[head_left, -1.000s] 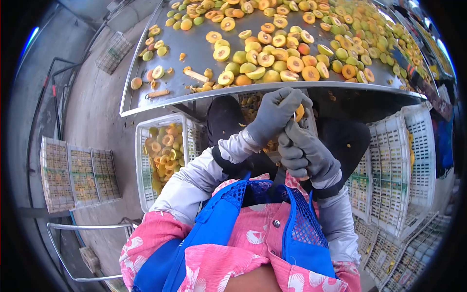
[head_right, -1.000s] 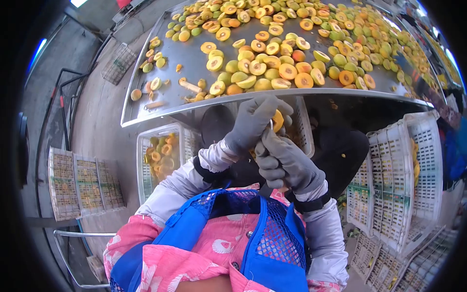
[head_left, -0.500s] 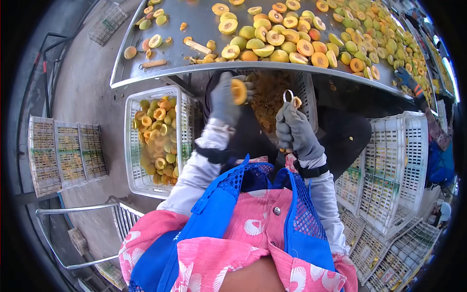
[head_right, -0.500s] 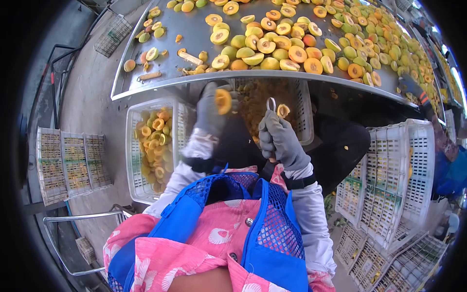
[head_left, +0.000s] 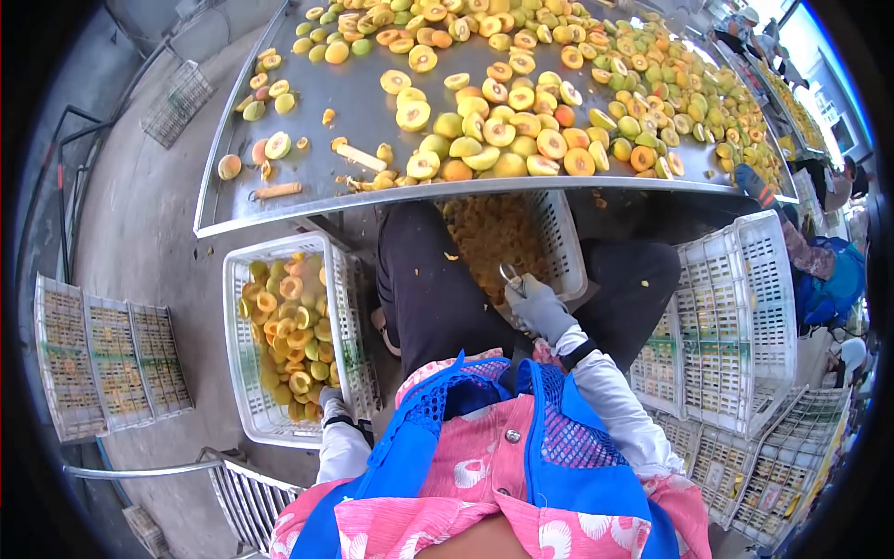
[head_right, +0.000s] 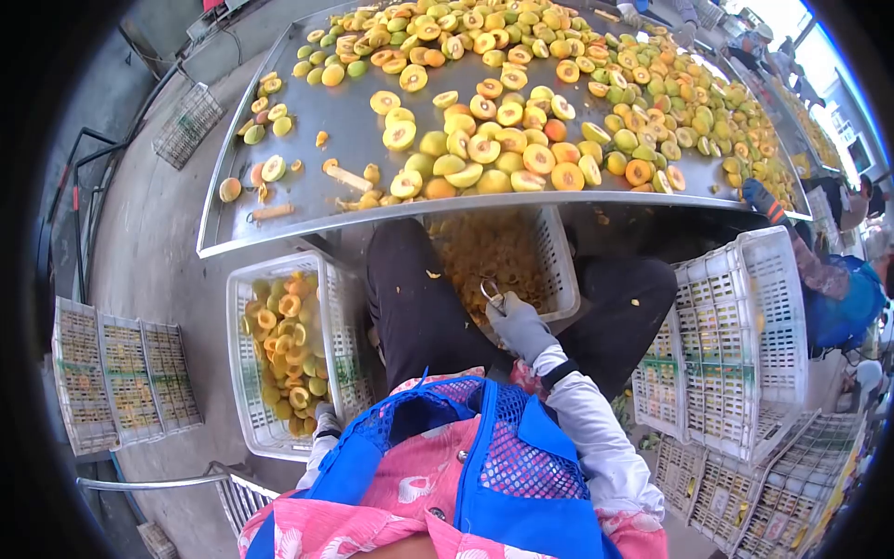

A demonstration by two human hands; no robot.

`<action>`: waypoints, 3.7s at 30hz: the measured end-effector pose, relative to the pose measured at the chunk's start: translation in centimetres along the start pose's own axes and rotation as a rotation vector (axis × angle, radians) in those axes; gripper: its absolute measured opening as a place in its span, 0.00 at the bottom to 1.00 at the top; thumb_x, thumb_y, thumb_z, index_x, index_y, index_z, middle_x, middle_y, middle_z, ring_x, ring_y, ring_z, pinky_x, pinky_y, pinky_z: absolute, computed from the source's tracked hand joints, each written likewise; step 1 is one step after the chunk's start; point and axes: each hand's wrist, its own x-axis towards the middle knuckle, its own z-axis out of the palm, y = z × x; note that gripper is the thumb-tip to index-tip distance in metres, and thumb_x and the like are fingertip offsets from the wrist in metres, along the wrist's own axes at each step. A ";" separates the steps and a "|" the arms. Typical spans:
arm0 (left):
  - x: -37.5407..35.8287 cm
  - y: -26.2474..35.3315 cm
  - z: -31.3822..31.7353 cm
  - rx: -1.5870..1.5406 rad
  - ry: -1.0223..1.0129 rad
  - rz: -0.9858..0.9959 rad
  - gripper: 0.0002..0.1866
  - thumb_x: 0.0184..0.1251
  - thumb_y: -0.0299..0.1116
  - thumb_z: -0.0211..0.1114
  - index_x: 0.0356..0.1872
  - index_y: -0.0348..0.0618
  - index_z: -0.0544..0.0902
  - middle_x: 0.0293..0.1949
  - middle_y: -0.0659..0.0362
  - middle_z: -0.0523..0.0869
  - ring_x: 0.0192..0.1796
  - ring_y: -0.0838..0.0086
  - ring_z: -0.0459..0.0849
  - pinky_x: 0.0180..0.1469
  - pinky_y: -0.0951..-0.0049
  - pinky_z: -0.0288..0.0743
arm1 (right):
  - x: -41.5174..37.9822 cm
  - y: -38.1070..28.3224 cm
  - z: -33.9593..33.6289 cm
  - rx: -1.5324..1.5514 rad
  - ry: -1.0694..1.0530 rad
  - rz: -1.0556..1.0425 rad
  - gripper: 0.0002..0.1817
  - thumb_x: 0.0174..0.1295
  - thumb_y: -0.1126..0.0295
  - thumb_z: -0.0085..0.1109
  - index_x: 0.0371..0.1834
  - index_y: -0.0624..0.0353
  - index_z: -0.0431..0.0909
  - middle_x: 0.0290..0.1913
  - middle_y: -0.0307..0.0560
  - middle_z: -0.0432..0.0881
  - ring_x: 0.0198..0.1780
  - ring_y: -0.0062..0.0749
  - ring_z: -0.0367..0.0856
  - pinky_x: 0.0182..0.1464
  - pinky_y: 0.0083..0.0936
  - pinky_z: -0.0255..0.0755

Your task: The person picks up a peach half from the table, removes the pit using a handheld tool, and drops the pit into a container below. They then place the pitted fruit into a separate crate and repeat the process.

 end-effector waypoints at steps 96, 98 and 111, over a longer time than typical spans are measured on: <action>-47.3 54.3 -14.3 -1.310 -1.177 1.066 0.24 0.80 0.41 0.44 0.66 0.36 0.70 0.49 0.54 0.80 0.48 0.70 0.80 0.53 0.68 0.78 | -7.0 -9.7 -15.0 1.125 -0.036 0.092 0.10 0.73 0.58 0.50 0.44 0.52 0.71 0.21 0.35 0.71 0.13 0.19 0.66 0.12 0.21 0.60; -47.4 53.7 -13.9 -1.247 -1.079 1.103 0.24 0.80 0.42 0.44 0.66 0.37 0.70 0.50 0.53 0.80 0.48 0.70 0.81 0.52 0.68 0.79 | -7.1 -9.4 -15.1 1.104 -0.106 0.090 0.11 0.73 0.56 0.49 0.44 0.52 0.71 0.20 0.34 0.70 0.13 0.19 0.65 0.12 0.21 0.60; -42.4 52.0 -12.2 -1.247 -1.439 0.809 0.30 0.80 0.53 0.37 0.68 0.39 0.67 0.50 0.51 0.82 0.47 0.68 0.82 0.54 0.69 0.77 | -4.9 -4.2 -11.8 1.580 -0.909 -0.117 0.22 0.73 0.42 0.43 0.39 0.49 0.71 0.22 0.28 0.61 0.16 0.13 0.55 0.15 0.14 0.53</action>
